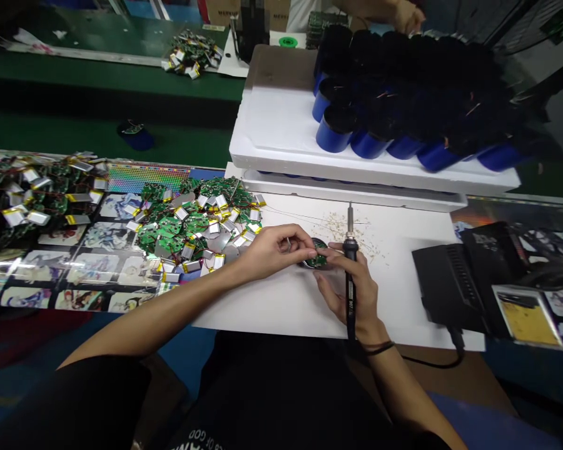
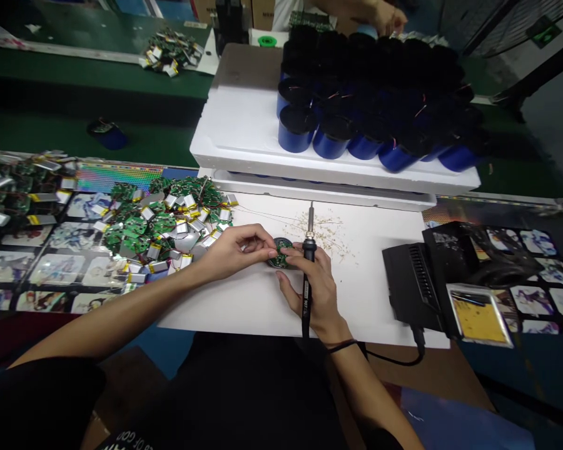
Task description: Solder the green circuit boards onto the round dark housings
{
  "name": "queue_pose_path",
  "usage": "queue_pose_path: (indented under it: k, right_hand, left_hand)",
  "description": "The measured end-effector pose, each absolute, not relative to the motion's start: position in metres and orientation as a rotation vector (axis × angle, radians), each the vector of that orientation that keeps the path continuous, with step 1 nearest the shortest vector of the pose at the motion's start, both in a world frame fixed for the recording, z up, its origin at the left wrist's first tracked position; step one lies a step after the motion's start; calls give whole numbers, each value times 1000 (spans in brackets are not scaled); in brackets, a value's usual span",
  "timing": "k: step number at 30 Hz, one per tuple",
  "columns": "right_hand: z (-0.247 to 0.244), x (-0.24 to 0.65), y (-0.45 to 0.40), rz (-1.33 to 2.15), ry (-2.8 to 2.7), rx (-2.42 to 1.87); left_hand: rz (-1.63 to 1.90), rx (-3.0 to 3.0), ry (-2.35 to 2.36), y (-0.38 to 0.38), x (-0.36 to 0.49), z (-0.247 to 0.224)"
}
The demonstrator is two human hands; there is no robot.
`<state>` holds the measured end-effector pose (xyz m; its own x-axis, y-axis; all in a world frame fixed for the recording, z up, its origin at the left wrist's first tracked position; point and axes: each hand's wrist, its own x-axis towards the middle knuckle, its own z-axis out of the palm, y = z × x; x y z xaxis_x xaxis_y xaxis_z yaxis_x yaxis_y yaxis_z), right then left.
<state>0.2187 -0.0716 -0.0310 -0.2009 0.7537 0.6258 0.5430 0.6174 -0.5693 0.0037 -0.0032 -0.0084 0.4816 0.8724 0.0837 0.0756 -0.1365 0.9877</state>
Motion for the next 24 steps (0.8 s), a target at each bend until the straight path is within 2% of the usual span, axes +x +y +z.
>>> queue_pose_path:
  k: [7,15,24]
  right_hand:
    - [-22,208,-67,273,-1687,-1058]
    - [-18,201,-61,432,-1660,-1013]
    - [-24,200,-66,384,-1539,-1151]
  left_hand:
    - [871,1654,822,-3,4,-10]
    - [830,1757,781,-2,0,-7]
    - [857,1751,767,0,0,-7]
